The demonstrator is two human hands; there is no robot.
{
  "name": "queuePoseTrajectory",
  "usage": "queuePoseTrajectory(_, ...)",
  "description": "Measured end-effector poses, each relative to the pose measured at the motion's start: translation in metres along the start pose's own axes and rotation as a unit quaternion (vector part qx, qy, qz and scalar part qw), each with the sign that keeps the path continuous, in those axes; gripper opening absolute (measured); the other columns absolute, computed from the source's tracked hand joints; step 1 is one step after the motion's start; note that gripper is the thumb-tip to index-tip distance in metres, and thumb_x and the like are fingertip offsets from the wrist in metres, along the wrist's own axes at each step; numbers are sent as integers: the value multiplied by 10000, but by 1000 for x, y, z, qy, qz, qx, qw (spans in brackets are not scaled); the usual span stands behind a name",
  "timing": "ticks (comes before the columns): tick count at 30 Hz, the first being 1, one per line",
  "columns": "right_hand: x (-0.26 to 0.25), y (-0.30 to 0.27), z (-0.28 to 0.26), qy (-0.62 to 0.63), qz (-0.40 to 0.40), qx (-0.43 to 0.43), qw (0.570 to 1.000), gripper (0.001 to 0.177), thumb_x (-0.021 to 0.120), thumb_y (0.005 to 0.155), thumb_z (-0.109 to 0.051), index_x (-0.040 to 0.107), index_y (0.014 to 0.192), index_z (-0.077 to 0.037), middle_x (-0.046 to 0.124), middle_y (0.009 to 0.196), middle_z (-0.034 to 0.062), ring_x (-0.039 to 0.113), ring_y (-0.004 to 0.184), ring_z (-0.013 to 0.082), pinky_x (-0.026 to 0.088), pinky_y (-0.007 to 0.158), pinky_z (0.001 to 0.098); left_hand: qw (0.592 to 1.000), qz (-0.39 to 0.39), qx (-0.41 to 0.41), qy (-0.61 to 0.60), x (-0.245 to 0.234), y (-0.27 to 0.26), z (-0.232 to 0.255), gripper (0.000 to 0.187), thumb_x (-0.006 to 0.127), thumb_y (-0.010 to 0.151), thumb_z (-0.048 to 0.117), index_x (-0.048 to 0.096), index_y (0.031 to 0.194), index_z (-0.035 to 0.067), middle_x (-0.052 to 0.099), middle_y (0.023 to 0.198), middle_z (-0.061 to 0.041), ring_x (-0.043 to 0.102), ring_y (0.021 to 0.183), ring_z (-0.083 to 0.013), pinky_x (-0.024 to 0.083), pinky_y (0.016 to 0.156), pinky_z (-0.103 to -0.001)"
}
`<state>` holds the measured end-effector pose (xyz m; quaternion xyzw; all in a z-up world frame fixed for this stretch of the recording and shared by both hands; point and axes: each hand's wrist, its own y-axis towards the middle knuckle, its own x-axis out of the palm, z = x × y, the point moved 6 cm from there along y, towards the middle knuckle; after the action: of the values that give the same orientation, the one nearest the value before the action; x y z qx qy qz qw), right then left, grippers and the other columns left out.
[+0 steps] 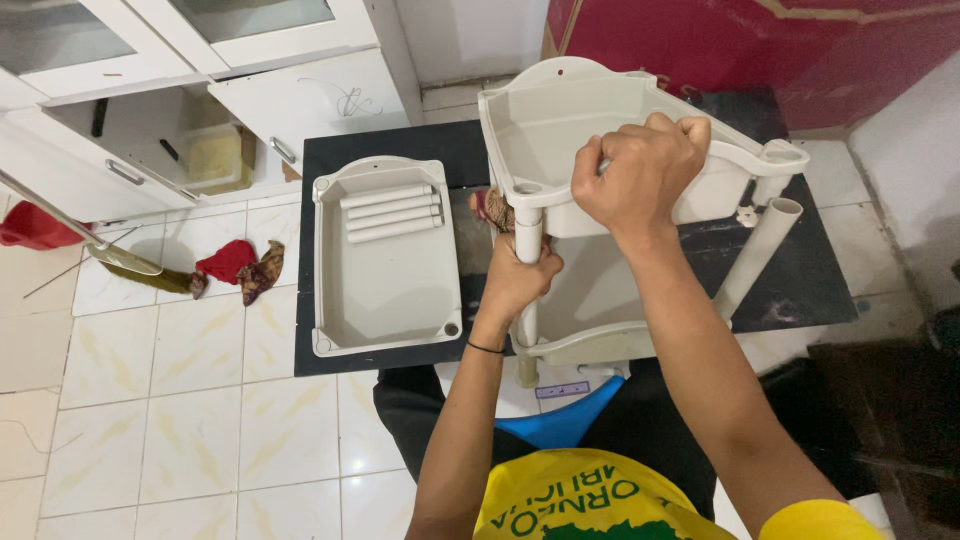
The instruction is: The person assembles a white plastic shelving unit by inserting cylindrical rods into corner sockets and attaching trays. They wipe the assembled sections with a patterned cloth and continue adding rods and trays to build the structure.
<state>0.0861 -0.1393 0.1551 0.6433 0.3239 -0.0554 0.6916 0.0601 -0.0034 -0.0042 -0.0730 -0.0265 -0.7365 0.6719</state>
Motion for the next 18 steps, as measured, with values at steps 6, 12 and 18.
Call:
queuePoseTrajectory(6,-1,1,0,-17,5,-12,1000,221,687,778,-116,626,566,-106,551,558,15,431,607,218,306,774,395,998,20,67,-4,4,-6,15,281,717,810,14,498,636,39,530,578,-16,497,491,-89,398,469,-289)
queuePoseTrajectory(12,-3,5,4,4,-5,-9,1000,261,718,788,-132,628,544,-103,538,526,22,415,558,220,297,717,391,939,256,147,175,14,-38,51,243,759,771,149,605,857,-18,700,682,-160,719,631,-305,558,622,-382)
queuePoseTrajectory(18,-8,0,-1,7,0,-10,1000,253,714,786,-132,610,556,-106,563,571,25,466,588,220,329,748,387,942,267,120,165,12,-34,44,151,748,806,119,678,858,-5,712,709,-174,754,678,-303,570,637,-375)
